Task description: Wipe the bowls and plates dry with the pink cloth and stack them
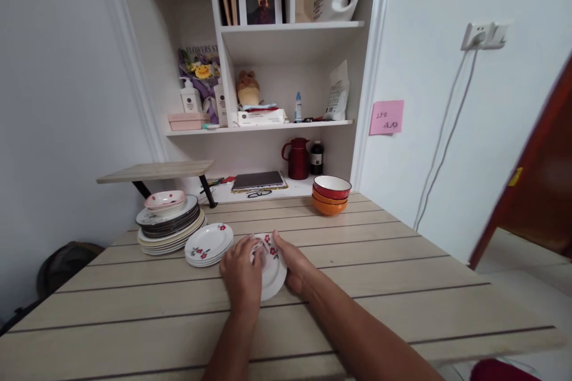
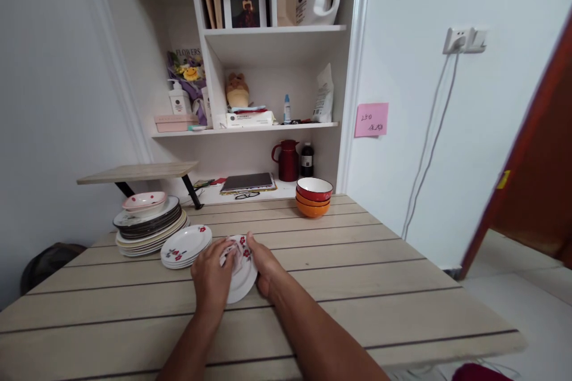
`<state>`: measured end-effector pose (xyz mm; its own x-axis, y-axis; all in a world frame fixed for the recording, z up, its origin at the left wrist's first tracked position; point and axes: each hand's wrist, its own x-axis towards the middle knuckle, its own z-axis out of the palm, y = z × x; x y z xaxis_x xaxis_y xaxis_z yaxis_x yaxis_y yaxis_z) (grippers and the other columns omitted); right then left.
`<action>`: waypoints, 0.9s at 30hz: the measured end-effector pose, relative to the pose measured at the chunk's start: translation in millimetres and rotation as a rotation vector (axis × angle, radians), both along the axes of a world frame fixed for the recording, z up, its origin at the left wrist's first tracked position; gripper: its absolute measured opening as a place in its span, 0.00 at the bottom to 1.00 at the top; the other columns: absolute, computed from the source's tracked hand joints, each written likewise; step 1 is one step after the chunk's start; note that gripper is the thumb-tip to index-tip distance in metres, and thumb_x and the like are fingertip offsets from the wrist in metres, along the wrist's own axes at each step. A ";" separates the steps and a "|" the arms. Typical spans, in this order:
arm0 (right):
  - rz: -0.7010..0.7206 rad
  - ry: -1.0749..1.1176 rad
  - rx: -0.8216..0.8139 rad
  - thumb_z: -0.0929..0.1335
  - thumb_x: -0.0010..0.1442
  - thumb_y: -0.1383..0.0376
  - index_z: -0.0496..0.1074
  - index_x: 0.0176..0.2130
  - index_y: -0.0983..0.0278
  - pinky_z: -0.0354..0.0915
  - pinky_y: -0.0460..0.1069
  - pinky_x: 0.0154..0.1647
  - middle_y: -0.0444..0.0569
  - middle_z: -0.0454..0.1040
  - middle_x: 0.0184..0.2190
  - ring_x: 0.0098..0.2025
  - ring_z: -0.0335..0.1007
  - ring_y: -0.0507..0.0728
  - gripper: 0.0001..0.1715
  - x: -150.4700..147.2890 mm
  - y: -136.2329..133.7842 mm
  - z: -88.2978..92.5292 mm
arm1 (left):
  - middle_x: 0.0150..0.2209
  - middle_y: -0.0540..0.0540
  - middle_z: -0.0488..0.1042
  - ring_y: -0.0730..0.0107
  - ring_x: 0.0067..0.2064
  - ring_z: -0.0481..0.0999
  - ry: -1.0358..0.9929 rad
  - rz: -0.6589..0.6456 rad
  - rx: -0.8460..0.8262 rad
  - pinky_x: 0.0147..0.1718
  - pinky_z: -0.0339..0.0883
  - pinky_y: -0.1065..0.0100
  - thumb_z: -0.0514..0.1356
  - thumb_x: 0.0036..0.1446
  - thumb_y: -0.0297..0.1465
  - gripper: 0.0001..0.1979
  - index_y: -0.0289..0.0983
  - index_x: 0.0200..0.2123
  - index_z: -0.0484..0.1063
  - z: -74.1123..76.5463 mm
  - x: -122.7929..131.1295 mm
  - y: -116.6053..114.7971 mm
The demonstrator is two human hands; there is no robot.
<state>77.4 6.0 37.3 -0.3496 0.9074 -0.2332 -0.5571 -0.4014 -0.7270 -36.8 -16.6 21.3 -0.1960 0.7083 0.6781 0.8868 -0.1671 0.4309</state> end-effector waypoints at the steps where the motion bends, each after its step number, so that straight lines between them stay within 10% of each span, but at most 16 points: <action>1: -0.008 0.017 0.007 0.63 0.69 0.56 0.76 0.39 0.71 0.71 0.49 0.39 0.54 0.83 0.31 0.31 0.79 0.56 0.21 -0.2 0.7 -0.7 | 0.51 0.42 0.78 0.51 0.52 0.74 -0.002 0.013 -0.006 0.52 0.64 0.49 0.59 0.60 0.29 0.11 0.42 0.43 0.79 -0.7 0.1 -0.4; 10: -0.124 0.088 -0.084 0.60 0.70 0.55 0.74 0.38 0.68 0.72 0.51 0.38 0.51 0.80 0.26 0.27 0.77 0.57 0.22 9.3 14.9 0.9 | 0.66 0.37 0.56 0.46 0.65 0.59 -0.065 -0.212 -0.009 0.60 0.59 0.44 0.57 0.60 0.38 0.24 0.43 0.60 0.66 -26.3 6.2 4.4; 15: -0.140 0.119 -0.095 0.61 0.69 0.54 0.74 0.37 0.67 0.71 0.51 0.40 0.51 0.81 0.28 0.30 0.78 0.57 0.22 14.9 15.4 5.7 | 0.65 0.38 0.62 0.54 0.67 0.59 -0.126 -0.378 -0.040 0.64 0.56 0.49 0.57 0.59 0.32 0.29 0.40 0.64 0.60 -34.7 5.7 10.2; 27: -0.022 0.051 -0.103 0.63 0.68 0.50 0.74 0.35 0.68 0.69 0.48 0.32 0.49 0.79 0.23 0.24 0.74 0.55 0.25 9.0 5.4 4.2 | 0.55 0.48 0.76 0.54 0.61 0.68 0.175 -0.297 -0.014 0.61 0.56 0.43 0.57 0.59 0.24 0.18 0.48 0.47 0.78 -6.4 14.3 -10.7</action>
<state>86.4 11.4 41.4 -0.3433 0.8874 -0.3078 -0.6020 -0.4594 -0.6531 -22.5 -27.3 14.9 0.1385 0.7268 0.6727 0.8611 -0.4239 0.2807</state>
